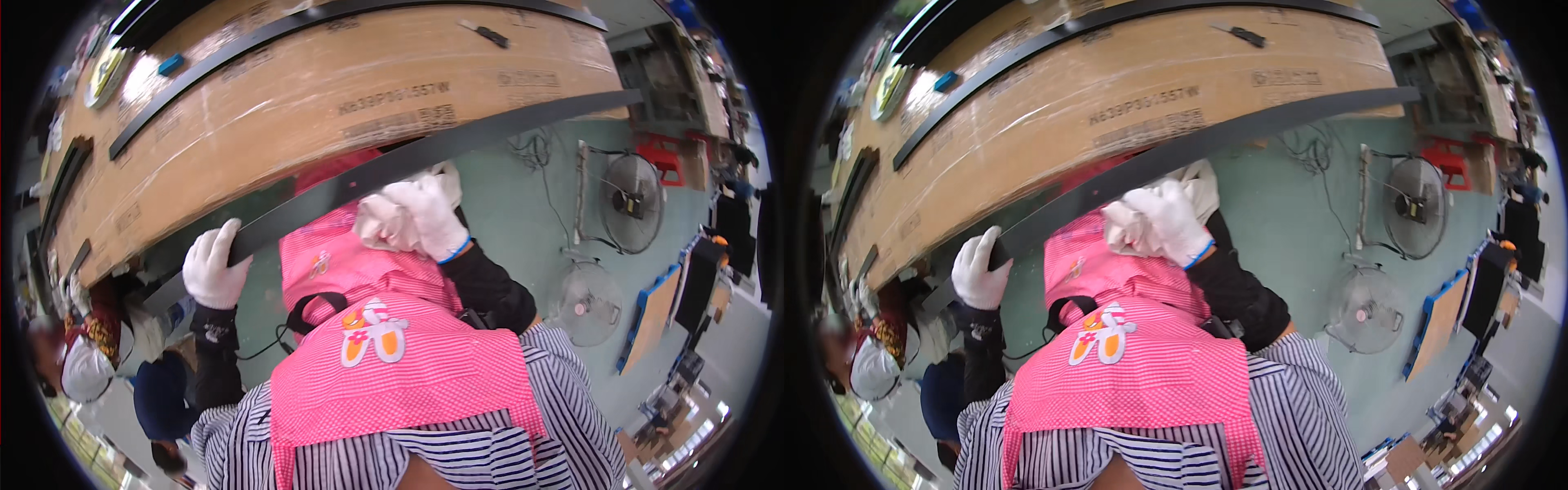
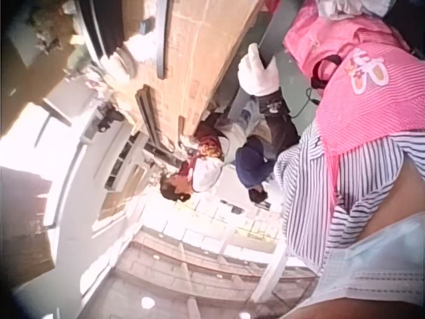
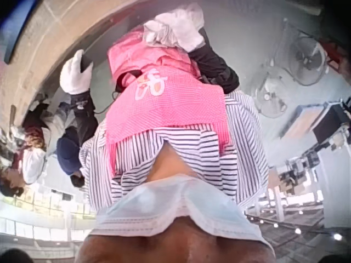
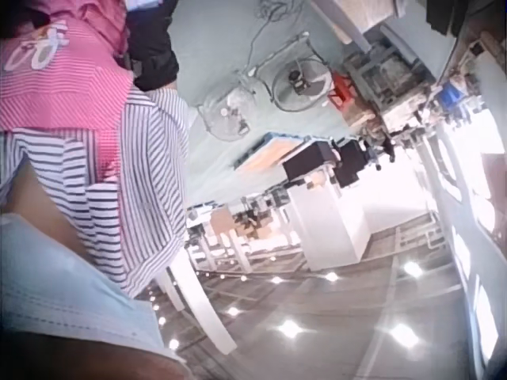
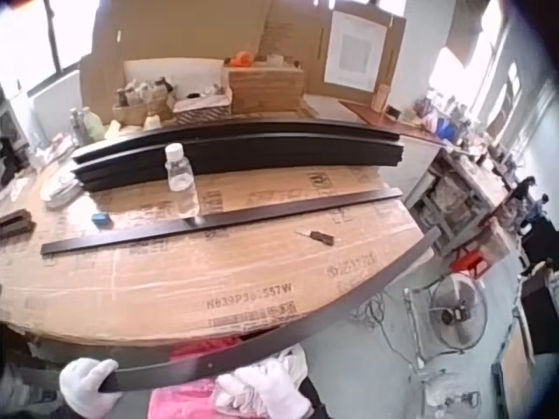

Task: The recorder is wiping down black structural furniture components with a cloth before or after assembly.

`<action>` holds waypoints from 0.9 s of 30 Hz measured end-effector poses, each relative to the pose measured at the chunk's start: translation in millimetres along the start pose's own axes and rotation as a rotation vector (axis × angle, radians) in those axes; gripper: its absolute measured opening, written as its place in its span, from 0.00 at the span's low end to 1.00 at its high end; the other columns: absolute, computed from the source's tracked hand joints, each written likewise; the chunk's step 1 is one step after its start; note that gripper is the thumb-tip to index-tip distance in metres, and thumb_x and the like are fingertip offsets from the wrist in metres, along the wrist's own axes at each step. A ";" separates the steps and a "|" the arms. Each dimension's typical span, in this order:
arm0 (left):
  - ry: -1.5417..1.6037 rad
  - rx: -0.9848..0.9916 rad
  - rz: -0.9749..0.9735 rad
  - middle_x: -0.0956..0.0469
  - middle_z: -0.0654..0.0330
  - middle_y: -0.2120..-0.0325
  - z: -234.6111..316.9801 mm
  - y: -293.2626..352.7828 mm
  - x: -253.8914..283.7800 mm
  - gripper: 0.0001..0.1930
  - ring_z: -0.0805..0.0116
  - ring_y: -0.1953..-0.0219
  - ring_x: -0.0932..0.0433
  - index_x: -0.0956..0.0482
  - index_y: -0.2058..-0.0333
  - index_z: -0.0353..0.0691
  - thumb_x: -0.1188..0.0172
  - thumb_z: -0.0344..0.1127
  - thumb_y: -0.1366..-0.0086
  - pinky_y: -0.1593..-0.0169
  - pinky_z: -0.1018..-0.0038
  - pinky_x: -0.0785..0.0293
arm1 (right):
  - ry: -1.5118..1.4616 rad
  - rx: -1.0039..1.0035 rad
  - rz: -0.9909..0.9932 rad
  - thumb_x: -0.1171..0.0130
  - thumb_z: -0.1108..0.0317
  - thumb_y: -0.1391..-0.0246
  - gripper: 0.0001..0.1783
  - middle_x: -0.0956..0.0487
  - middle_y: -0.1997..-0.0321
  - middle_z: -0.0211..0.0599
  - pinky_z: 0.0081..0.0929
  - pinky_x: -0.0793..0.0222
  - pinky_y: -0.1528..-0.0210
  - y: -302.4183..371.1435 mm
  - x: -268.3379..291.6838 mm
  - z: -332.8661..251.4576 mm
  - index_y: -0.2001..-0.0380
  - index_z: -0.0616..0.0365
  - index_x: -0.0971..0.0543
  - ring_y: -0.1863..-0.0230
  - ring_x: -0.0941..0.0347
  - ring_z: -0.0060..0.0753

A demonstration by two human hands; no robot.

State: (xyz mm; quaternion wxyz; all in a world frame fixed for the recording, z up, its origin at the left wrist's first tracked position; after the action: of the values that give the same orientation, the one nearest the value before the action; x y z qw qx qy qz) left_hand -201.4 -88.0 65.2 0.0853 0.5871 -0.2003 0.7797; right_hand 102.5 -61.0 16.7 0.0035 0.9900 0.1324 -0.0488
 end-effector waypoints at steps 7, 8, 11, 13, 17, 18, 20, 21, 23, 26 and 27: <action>-0.084 -0.003 0.060 0.17 0.62 0.64 2.9 -0.3 11.8 0.35 0.59 0.63 0.17 0.16 0.50 0.48 0.21 0.32 0.63 0.59 0.64 0.21 | -0.460 -0.440 0.127 0.47 0.67 0.38 0.18 0.13 0.59 0.47 0.27 0.22 0.56 19.8 14.3 63.8 0.62 0.74 0.16 0.59 0.16 0.34; -0.092 0.000 0.061 0.17 0.62 0.64 2.9 1.0 14.1 0.34 0.59 0.63 0.17 0.16 0.50 0.48 0.21 0.32 0.63 0.60 0.65 0.21 | -0.470 -0.447 0.102 0.47 0.67 0.38 0.18 0.13 0.59 0.47 0.27 0.22 0.56 18.6 12.4 65.5 0.62 0.74 0.16 0.59 0.16 0.34; -0.013 0.022 0.049 0.17 0.59 0.65 0.2 -3.3 14.5 0.33 0.56 0.63 0.16 0.15 0.51 0.46 0.22 0.31 0.63 0.58 0.62 0.20 | -0.031 -0.314 0.125 0.44 0.70 0.37 0.13 0.16 0.62 0.38 0.28 0.24 0.55 13.3 24.5 59.8 0.62 0.70 0.15 0.60 0.20 0.30; -0.028 0.018 0.086 0.17 0.62 0.65 -1.0 -2.6 5.7 0.32 0.59 0.63 0.16 0.15 0.51 0.47 0.22 0.34 0.62 0.59 0.64 0.20 | -0.449 -0.390 0.195 0.48 0.72 0.36 0.17 0.17 0.59 0.39 0.32 0.24 0.51 12.6 14.5 61.7 0.50 0.72 0.19 0.58 0.20 0.34; -0.058 0.028 0.128 0.18 0.66 0.67 3.9 2.2 6.6 0.27 0.64 0.66 0.17 0.16 0.54 0.50 0.22 0.41 0.56 0.63 0.67 0.21 | -0.585 -0.426 0.235 0.54 0.71 0.35 0.32 0.19 0.66 0.42 0.37 0.23 0.49 19.7 22.2 72.0 0.28 0.70 0.36 0.63 0.22 0.37; -0.057 0.016 0.157 0.18 0.67 0.68 4.9 3.9 5.6 0.26 0.64 0.66 0.17 0.16 0.54 0.50 0.23 0.45 0.55 0.64 0.68 0.21 | -0.611 -0.440 0.209 0.55 0.69 0.34 0.35 0.20 0.68 0.42 0.38 0.23 0.49 19.4 21.8 69.8 0.25 0.68 0.40 0.65 0.22 0.37; -0.042 0.033 0.135 0.18 0.67 0.67 5.0 6.3 2.8 0.26 0.65 0.66 0.17 0.16 0.54 0.50 0.23 0.48 0.53 0.64 0.68 0.21 | -0.635 -0.408 0.131 0.57 0.69 0.35 0.39 0.20 0.69 0.44 0.39 0.21 0.51 15.6 19.7 64.5 0.22 0.64 0.46 0.65 0.21 0.39; -0.050 0.039 0.137 0.18 0.66 0.67 6.2 6.4 4.1 0.26 0.65 0.67 0.17 0.16 0.54 0.50 0.24 0.51 0.51 0.64 0.68 0.21 | -0.607 -0.404 0.124 0.56 0.70 0.34 0.39 0.19 0.67 0.45 0.43 0.20 0.52 15.6 19.8 62.2 0.22 0.65 0.47 0.62 0.19 0.44; -0.059 0.036 0.136 0.18 0.67 0.67 5.1 7.4 5.9 0.26 0.65 0.67 0.17 0.16 0.54 0.50 0.24 0.51 0.51 0.64 0.67 0.21 | -0.544 -0.345 0.101 0.55 0.70 0.34 0.41 0.17 0.65 0.44 0.45 0.19 0.49 11.5 17.9 57.8 0.20 0.65 0.53 0.57 0.16 0.48; -0.042 0.024 0.053 0.18 0.66 0.66 2.8 4.5 0.2 0.25 0.64 0.66 0.17 0.16 0.53 0.50 0.24 0.51 0.50 0.63 0.66 0.21 | -0.511 -0.252 0.074 0.55 0.69 0.34 0.42 0.17 0.66 0.41 0.44 0.21 0.47 7.9 12.3 44.3 0.21 0.68 0.54 0.58 0.17 0.47; -0.026 0.027 -0.032 0.18 0.65 0.65 4.8 0.3 -4.4 0.25 0.63 0.66 0.17 0.16 0.53 0.50 0.24 0.51 0.49 0.63 0.66 0.20 | -0.650 -0.288 0.147 0.54 0.68 0.35 0.42 0.17 0.61 0.46 0.43 0.20 0.47 9.3 9.7 43.3 0.21 0.67 0.51 0.60 0.16 0.47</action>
State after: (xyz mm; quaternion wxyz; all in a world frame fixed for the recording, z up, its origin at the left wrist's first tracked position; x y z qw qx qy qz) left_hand -196.0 -89.8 62.0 0.0873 0.6013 -0.1813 0.7732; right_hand 110.2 -68.3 -27.5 0.1882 0.9190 0.0584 -0.3415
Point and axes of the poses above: each hand's wrist, its own y-axis away from the middle knuckle, its own x-axis out of the back of the hand, z = x × y, the point moved 8 cm from there along -y, towards the middle knuckle
